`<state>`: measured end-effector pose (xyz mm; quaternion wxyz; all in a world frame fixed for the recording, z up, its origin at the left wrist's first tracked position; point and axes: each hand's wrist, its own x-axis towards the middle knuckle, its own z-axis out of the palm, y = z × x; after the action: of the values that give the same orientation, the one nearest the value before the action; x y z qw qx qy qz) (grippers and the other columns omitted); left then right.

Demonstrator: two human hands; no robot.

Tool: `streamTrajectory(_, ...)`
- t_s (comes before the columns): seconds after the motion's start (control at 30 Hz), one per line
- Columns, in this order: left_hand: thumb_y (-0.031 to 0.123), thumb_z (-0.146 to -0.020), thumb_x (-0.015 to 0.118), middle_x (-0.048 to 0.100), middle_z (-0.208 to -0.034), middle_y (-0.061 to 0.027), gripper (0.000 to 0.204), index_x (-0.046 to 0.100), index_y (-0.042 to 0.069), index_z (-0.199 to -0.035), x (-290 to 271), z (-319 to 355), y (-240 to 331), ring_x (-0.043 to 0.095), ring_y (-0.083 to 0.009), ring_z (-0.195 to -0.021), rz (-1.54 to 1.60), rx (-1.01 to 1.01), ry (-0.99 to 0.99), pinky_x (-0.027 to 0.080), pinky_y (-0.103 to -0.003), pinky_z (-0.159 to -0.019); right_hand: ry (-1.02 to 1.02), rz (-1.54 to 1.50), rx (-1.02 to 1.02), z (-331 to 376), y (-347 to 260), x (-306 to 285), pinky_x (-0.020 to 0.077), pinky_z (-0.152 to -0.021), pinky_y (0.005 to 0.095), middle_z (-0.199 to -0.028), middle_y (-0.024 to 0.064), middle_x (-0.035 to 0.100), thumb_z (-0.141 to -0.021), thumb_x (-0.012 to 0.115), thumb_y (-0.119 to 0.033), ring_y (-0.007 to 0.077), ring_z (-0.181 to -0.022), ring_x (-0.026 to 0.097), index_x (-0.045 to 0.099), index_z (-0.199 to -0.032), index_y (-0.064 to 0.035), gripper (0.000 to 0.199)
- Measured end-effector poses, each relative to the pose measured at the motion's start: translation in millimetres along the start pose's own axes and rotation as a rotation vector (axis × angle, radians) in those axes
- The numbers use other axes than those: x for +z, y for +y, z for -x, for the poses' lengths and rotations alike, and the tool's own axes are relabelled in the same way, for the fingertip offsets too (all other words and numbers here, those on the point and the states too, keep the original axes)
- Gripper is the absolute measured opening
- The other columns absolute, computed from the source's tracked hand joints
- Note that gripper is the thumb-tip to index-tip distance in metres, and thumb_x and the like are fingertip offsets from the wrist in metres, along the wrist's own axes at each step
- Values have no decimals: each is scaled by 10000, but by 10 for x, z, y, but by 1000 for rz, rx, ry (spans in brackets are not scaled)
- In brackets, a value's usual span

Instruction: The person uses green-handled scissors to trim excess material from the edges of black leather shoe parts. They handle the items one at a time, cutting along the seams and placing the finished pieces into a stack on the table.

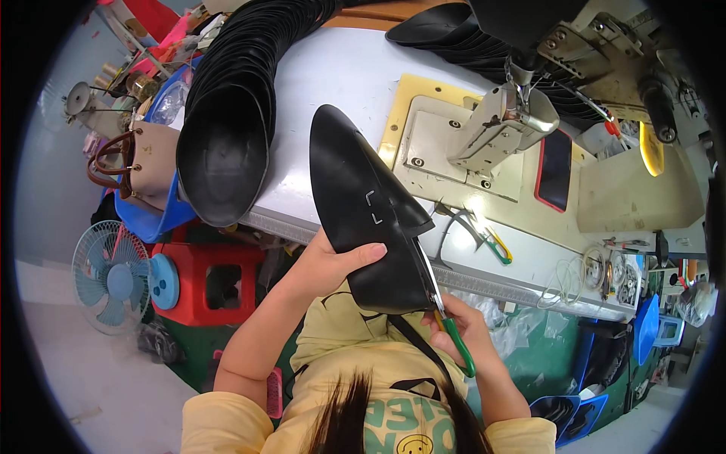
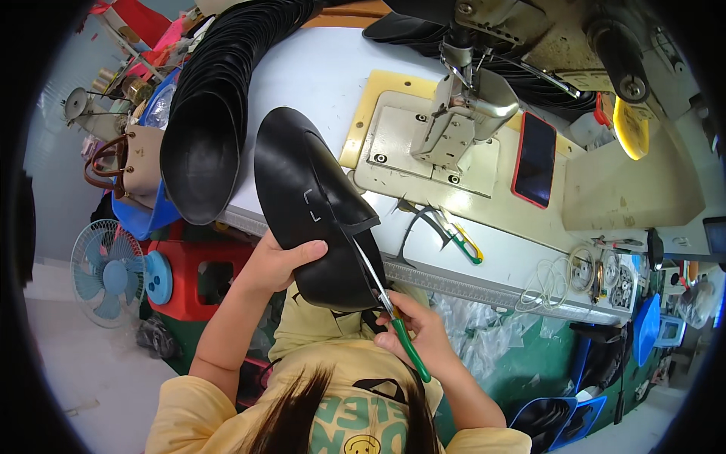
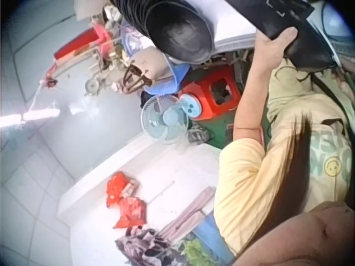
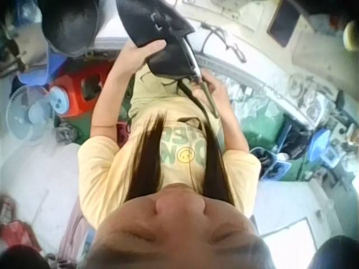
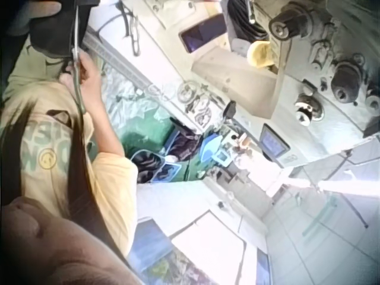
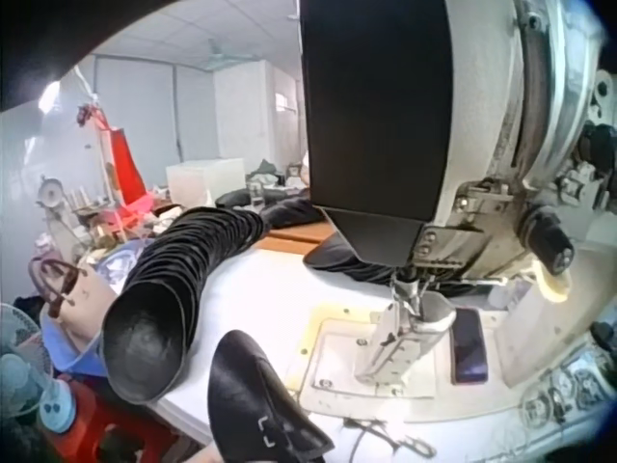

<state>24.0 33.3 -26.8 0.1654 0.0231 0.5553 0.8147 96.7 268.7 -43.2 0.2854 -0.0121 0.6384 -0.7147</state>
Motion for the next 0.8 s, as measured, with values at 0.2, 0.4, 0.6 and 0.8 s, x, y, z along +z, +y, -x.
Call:
streamTrajectory(0.2, 39, -819, 615, 581, -1022, -34, 307, 518, 12, -1109, 42, -18, -77, 537, -114, -937, -41, 111, -21, 452, -279, -829, 8, 8, -29, -30, 32, -27, 430, -812, 261, -1034, 43, 524, -713, 720, -117, 127, -919, 515, 457, -1255, -8, 612)
streamTrajectory(0.4, 39, -821, 610, 582, -1017, -35, 281, 530, 9, -1089, 50, -24, -45, 538, -112, -930, -100, 133, -6, 452, -275, -818, -64, -55, -10, -7, 7, -65, 412, -802, 249, -1075, 51, 515, -683, 760, -197, 125, -905, 496, 455, -1262, -21, 678)
streamTrajectory(0.6, 41, -822, 608, 592, -996, -39, 264, 537, 7, -1074, 115, -11, -54, 547, -114, -914, -139, 205, 35, 455, -273, -807, -28, 45, -80, -41, 86, -54, 419, -784, 257, -1064, 33, 525, -682, 764, -248, 125, -876, 496, 470, -1248, -24, 676)
streamTrajectory(0.8, 41, -824, 607, 599, -978, -39, 250, 540, 5, -1062, 118, -39, -51, 557, -113, -895, -91, 205, 46, 460, -271, -794, 68, -31, -22, -30, 86, 51, 419, -726, 219, -940, 20, 520, -702, 749, -160, 88, -800, 485, 513, -1197, -13, 568)
